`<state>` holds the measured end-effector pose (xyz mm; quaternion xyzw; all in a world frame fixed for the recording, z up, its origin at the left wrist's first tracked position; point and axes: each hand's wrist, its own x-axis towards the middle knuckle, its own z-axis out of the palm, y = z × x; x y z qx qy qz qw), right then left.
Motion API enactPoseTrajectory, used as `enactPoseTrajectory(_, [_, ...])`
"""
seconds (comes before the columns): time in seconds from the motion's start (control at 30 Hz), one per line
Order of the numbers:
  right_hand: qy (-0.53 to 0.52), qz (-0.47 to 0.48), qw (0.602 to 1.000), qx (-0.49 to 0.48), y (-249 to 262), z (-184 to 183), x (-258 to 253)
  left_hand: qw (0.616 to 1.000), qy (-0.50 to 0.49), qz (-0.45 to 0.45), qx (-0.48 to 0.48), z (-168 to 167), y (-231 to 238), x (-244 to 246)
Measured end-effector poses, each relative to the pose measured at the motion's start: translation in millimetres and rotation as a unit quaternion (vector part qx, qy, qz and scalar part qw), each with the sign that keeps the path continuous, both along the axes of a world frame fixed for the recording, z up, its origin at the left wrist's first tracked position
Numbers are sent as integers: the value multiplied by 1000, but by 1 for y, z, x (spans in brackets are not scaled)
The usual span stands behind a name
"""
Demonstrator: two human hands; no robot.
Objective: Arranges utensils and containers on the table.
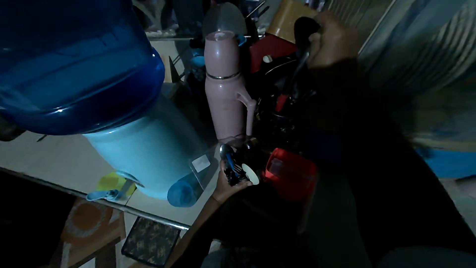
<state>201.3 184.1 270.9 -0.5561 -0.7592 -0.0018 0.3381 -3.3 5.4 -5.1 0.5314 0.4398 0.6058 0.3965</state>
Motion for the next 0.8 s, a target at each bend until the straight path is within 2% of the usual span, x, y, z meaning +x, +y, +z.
enactPoseTrajectory(0.13, [40,18,998,42,9,-13,13,1000,13,1,-6,-1,0,-1])
enactPoseTrajectory(0.23, [121,76,988,51,7,-28,22,1000,4,-4,4,0,1,0])
enactPoseTrajectory(0.4, [219,100,968,-67,12,-66,17,1000,7,1,24,1,1,1])
enactPoseTrajectory(0.5, [199,96,973,-72,3,-63,11,1000,8,5,13,2,1,1])
enactPoseTrajectory(0.67, [292,79,953,28,-8,-50,12,1000,7,10,-23,6,-3,2])
enactPoseTrajectory(0.73, [308,128,940,69,-23,-46,16,1000,6,7,-27,6,-4,1])
enactPoseTrajectory(0.8, [299,225,922,98,-37,-52,22,1000,-1,4,-16,4,-3,1])
